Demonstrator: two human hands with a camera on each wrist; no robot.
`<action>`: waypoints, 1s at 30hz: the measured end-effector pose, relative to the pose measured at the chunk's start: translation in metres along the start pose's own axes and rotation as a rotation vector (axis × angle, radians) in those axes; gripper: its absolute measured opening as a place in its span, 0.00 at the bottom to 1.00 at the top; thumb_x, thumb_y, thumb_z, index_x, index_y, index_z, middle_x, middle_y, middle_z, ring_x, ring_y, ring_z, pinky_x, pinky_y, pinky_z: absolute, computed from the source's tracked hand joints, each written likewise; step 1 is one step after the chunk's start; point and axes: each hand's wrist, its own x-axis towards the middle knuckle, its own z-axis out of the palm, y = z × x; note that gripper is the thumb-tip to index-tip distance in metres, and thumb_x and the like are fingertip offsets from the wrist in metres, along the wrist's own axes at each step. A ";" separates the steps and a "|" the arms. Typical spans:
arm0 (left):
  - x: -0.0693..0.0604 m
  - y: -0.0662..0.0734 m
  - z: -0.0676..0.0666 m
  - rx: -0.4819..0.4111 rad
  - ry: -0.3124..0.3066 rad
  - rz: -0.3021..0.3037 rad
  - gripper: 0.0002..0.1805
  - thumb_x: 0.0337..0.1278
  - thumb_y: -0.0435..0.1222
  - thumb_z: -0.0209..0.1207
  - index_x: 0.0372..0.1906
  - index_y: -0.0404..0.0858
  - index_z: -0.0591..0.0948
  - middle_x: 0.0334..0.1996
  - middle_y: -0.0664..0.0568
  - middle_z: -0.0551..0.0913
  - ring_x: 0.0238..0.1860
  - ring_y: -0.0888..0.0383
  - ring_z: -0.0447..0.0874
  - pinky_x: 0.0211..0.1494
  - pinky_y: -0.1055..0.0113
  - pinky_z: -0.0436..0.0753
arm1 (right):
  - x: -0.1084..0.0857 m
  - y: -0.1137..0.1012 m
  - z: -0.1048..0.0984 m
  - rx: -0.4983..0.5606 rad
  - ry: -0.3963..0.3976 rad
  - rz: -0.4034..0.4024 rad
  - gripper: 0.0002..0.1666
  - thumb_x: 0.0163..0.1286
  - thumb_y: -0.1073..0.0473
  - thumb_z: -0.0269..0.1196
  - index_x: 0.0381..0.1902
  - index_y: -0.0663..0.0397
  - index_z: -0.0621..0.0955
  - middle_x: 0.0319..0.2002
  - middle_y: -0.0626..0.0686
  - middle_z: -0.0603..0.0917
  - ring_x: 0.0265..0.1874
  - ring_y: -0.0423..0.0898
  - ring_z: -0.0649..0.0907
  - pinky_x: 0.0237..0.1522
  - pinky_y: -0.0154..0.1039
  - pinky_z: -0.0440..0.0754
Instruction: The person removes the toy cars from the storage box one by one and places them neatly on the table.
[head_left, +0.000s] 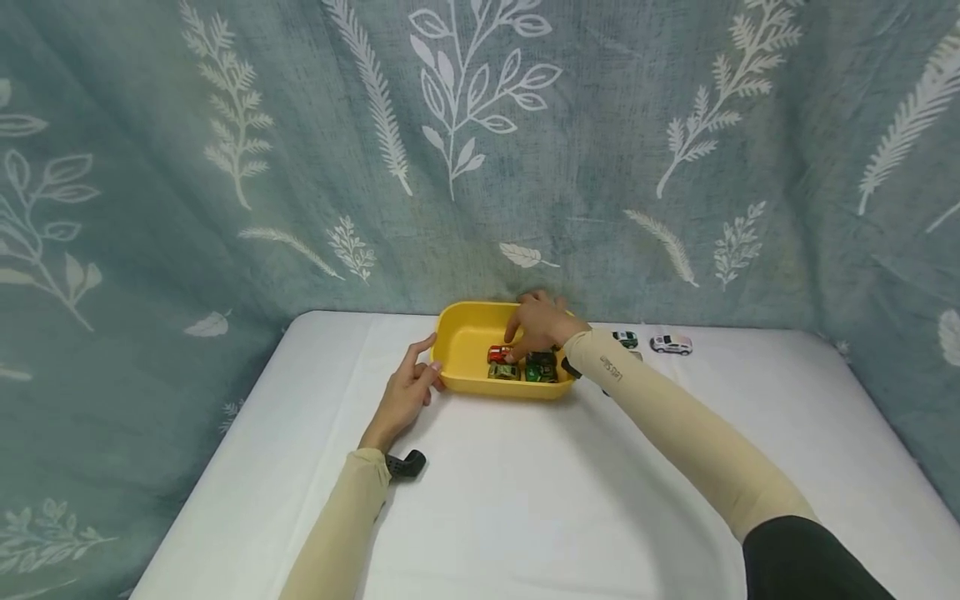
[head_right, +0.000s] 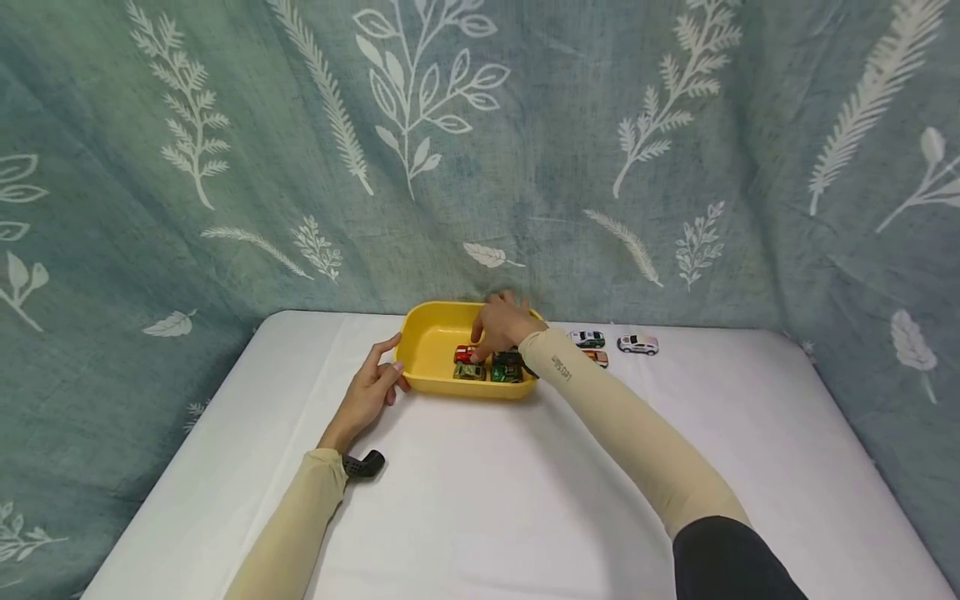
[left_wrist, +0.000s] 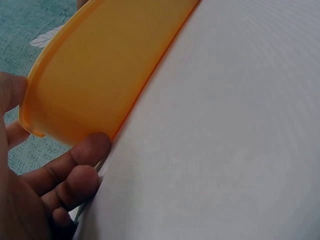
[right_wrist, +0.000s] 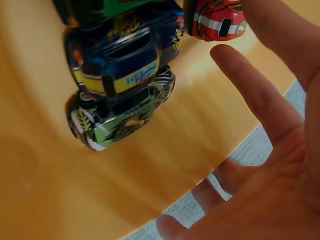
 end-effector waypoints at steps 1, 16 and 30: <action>0.000 0.000 0.001 -0.003 0.000 -0.001 0.29 0.83 0.50 0.52 0.82 0.60 0.65 0.33 0.43 0.87 0.24 0.53 0.73 0.33 0.65 0.75 | 0.001 0.000 0.001 -0.003 0.000 -0.002 0.23 0.68 0.39 0.74 0.56 0.39 0.91 0.84 0.64 0.57 0.83 0.70 0.50 0.74 0.81 0.46; -0.002 0.004 0.006 0.009 -0.007 -0.012 0.29 0.83 0.50 0.51 0.82 0.61 0.64 0.33 0.45 0.87 0.24 0.53 0.73 0.33 0.65 0.74 | 0.005 0.002 0.007 -0.003 -0.008 0.006 0.16 0.72 0.45 0.72 0.53 0.40 0.92 0.84 0.65 0.57 0.83 0.68 0.50 0.77 0.76 0.48; -0.002 0.003 0.000 0.013 0.000 -0.003 0.29 0.83 0.50 0.52 0.82 0.59 0.64 0.34 0.43 0.87 0.24 0.53 0.73 0.34 0.66 0.74 | -0.007 0.023 -0.015 0.033 0.068 -0.069 0.22 0.81 0.50 0.61 0.64 0.53 0.85 0.81 0.68 0.61 0.81 0.72 0.53 0.77 0.73 0.54</action>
